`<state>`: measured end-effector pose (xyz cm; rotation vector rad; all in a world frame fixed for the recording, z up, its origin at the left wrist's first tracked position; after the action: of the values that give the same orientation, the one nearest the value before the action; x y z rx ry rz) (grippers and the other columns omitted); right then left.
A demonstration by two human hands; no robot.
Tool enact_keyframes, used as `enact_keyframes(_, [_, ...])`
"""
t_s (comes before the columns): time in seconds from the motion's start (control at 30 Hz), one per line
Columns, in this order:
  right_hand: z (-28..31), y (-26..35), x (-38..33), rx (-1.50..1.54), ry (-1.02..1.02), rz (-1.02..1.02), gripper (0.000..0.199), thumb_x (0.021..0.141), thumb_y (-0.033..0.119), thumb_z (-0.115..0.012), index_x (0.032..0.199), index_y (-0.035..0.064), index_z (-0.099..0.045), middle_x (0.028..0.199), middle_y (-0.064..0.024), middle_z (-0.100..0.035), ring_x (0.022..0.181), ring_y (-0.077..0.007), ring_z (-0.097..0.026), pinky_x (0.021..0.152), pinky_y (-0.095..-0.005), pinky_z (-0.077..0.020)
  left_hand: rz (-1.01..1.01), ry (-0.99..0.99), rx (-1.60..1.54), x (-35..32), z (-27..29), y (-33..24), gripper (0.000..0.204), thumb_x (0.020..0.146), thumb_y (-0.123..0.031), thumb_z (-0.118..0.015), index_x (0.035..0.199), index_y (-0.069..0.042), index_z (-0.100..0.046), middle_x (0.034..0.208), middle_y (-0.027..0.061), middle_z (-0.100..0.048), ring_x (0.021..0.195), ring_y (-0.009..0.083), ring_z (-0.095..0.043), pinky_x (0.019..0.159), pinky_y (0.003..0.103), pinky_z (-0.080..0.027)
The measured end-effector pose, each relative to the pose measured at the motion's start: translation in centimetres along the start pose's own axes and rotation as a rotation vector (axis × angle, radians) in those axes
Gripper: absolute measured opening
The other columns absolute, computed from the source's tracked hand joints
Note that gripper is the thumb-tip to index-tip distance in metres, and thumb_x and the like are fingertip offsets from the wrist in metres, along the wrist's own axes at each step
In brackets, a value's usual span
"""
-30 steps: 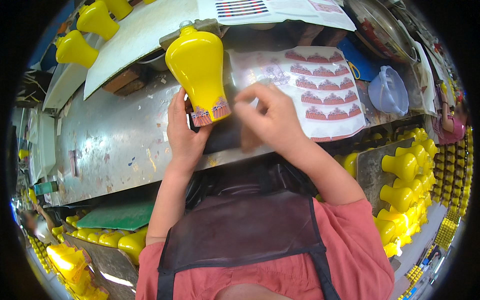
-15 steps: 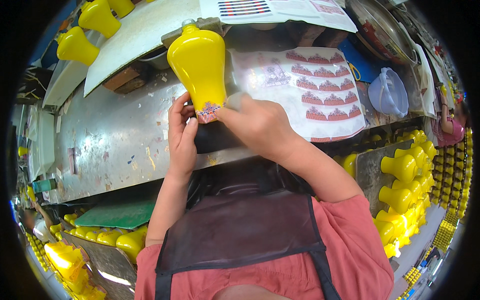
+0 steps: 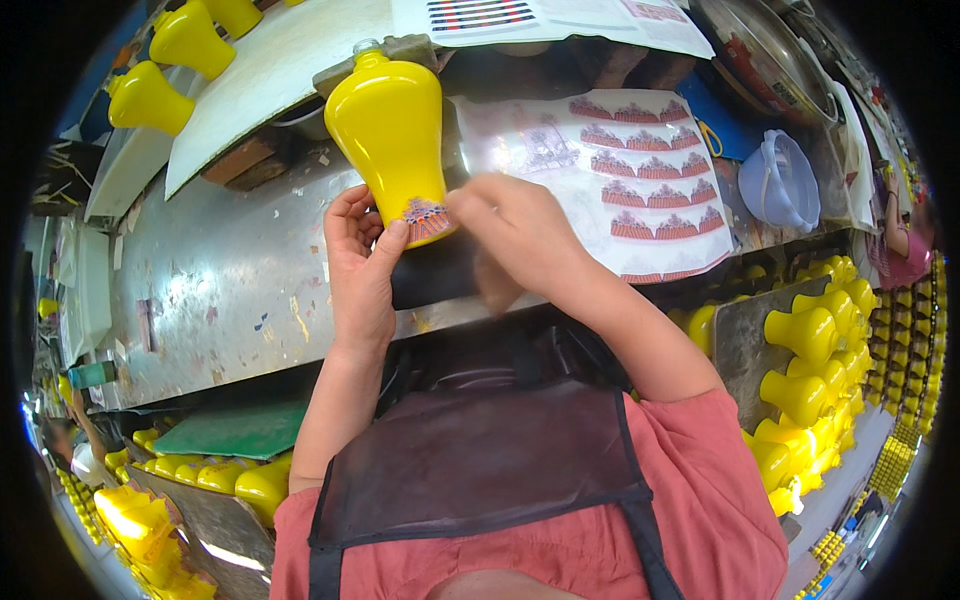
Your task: The person picks up a yellow plastic container, places it on a workbench, and applies a printed label to its side. The person smooths the label, rotates the container to check alignment, and repeats the process on a second container. Finished containers are set aside on the bench.
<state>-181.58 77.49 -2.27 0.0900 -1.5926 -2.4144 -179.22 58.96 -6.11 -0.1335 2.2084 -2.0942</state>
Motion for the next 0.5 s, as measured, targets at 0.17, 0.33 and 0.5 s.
enact_keyframes(0.17, [-1.8, -1.2, -0.3, 0.151, 0.113, -0.284, 0.022, 0.098, 0.022, -0.069, 0.090, 0.0019, -0.064, 0.073, 0.0003, -0.064, 0.064, -0.0014, -0.056, 0.057, -0.0192, -0.0443, 0.060, -0.021, 0.004, 0.1, -0.3, -0.5, 0.061, 0.086, -0.006, -0.077, 0.137, -0.005, -0.043, 0.126, 0.0089, -0.053, 0.108, 0.0158, -0.052, 0.099, 0.031, -0.046])
enact_keyframes(0.33, [-2.1, -1.6, -0.5, 0.183, 0.057, -0.271, 0.022, 0.098, 0.022, -0.068, 0.090, 0.0016, -0.064, 0.076, 0.0010, -0.065, 0.067, -0.0013, -0.055, 0.058, -0.0197, -0.0446, 0.050, -0.030, 0.051, 0.2, -0.3, -0.7, 0.065, 0.083, -0.007, -0.080, 0.137, -0.005, -0.043, 0.126, 0.0101, -0.053, 0.109, 0.0170, -0.052, 0.099, 0.032, -0.047])
enact_keyframes(0.5, [-1.8, -2.0, -0.9, 0.114, -0.040, -0.179, 0.027, 0.093, 0.027, -0.068, 0.089, 0.0001, -0.067, 0.075, -0.0151, -0.068, 0.069, -0.0239, -0.067, 0.066, -0.0366, -0.0522, 0.022, -0.024, 0.074, 0.4, -0.3, -0.6, 0.067, 0.082, -0.007, -0.081, 0.136, -0.003, -0.043, 0.127, 0.0111, -0.053, 0.109, 0.0172, -0.052, 0.098, 0.033, -0.047])
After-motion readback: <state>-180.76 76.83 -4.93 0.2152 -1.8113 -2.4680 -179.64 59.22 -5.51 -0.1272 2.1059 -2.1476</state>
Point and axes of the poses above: each hand's wrist, its own x-axis towards the middle knuckle, its own z-axis out of the back of the hand, y = z × x, the point moved 10 cm from there along x, towards the middle knuckle
